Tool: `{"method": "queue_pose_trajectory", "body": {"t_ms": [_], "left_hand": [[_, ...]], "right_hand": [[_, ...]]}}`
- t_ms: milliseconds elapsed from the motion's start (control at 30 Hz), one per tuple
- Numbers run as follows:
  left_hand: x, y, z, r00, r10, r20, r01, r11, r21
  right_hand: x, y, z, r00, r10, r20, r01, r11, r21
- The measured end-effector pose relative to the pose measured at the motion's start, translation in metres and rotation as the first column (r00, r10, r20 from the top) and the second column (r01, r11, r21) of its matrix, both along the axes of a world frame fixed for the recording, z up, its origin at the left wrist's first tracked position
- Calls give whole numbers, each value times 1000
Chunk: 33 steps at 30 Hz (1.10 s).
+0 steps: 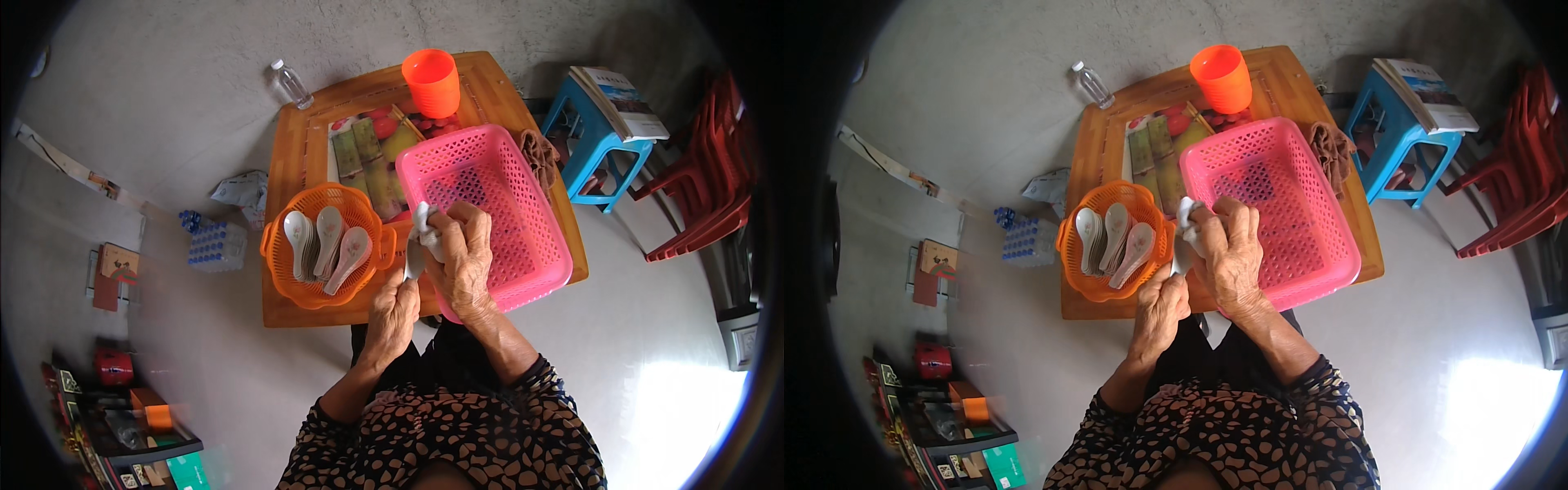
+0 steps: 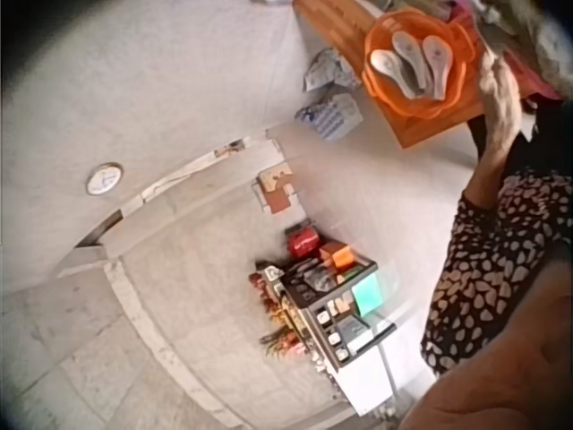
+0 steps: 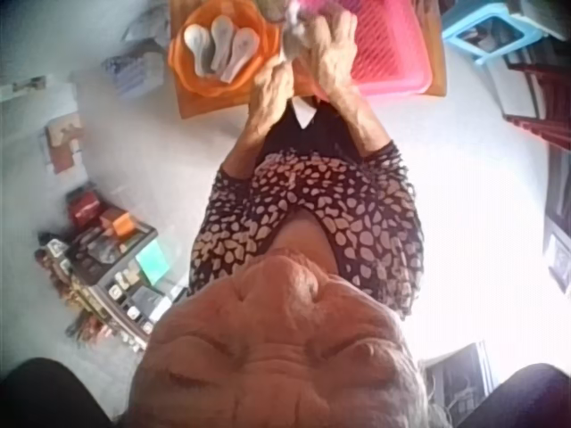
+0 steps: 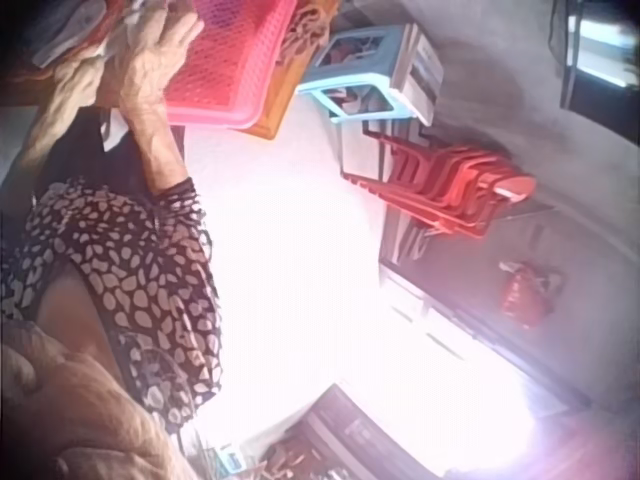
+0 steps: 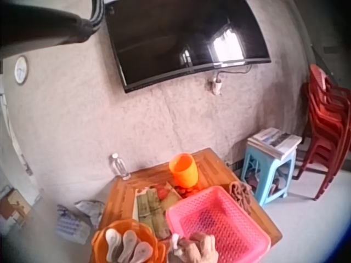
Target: The person wipes white ceramic spoons with a white cloth. They pick up each spoon from a pink basket, wipe it thoroughly, and place it into an orange basket. The process is repeated for multiple spoons.
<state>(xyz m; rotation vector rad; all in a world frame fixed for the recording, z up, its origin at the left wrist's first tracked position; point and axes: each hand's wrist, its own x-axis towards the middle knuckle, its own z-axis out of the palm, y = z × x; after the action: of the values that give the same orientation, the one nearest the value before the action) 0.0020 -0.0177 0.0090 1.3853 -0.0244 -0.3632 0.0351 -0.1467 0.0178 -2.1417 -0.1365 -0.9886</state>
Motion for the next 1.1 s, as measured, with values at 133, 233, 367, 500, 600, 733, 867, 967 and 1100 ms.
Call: {"method": "queue_pose_trajectory", "body": {"t_ms": [133,233,367,500,600,733,867,967,1100], "left_hand": [[-1,-3,-8,999,23,23,-23,1000,-17],[-4,-6,-12,993,103,54,-103,995,-14],[-2,-10,-8,989,134,60,-134,991,-1],[4,4,-5,998,35,-51,-34,999,23],[6,10,-5,995,-19,-93,21,1000,12],[3,2,4,999,11,-50,-11,1000,-2],[0,0,-9,997,75,-15,-76,990,-115],[0,1,-17,997,72,20,-69,992,-106],[1,-1,-17,992,124,-8,-124,991,-58]], "right_hand": [[-8,8,-2,995,-73,-63,80,990,114],[-14,13,-13,994,-34,-107,48,990,132],[-22,14,-24,985,124,-123,-101,979,177],[-22,6,-10,971,232,-51,-233,972,-14],[-9,2,-1,949,307,76,-293,943,-154],[3,5,-8,992,107,72,-95,983,-158],[2,10,-19,994,-100,36,104,987,-124],[-5,14,-7,997,-79,-12,77,991,-105],[-12,12,-8,995,86,-58,-90,994,-68]]}}
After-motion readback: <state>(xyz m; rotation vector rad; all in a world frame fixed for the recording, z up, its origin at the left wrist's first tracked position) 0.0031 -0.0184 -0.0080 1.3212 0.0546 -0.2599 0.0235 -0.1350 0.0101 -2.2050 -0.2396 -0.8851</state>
